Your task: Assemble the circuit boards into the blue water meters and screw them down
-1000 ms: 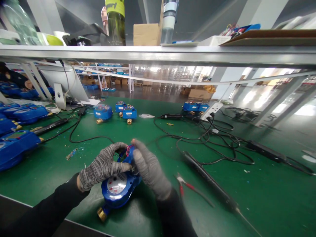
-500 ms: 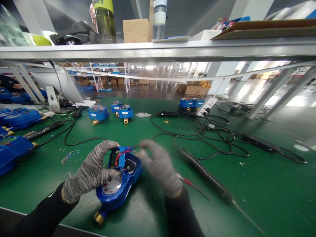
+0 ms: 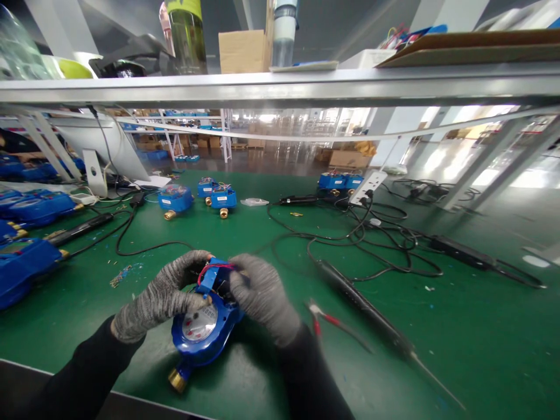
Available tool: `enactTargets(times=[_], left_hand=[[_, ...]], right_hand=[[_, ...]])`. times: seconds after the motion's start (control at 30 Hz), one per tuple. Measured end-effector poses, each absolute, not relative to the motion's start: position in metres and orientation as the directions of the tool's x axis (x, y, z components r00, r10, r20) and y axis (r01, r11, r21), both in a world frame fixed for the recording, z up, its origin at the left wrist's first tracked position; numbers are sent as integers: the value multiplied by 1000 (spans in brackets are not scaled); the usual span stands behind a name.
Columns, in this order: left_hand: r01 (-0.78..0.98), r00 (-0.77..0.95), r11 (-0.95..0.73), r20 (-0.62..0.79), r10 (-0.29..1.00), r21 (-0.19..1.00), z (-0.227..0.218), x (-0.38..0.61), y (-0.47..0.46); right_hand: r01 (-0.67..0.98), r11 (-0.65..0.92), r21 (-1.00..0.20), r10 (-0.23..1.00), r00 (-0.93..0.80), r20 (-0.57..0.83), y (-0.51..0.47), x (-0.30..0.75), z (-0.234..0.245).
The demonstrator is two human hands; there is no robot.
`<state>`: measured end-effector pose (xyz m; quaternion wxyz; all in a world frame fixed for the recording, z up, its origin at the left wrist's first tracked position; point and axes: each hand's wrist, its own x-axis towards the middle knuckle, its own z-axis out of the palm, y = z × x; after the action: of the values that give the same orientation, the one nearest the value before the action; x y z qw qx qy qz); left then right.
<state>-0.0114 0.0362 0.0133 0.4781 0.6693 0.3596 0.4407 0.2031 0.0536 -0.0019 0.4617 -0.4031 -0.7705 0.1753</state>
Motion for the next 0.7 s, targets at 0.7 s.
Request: enactTargets(times=[0.7], left_hand=[[60,305,-236,207,930,970,8,-16,37]], right_hand=[[448,722,-527,657,-203,726,58,201,-10]])
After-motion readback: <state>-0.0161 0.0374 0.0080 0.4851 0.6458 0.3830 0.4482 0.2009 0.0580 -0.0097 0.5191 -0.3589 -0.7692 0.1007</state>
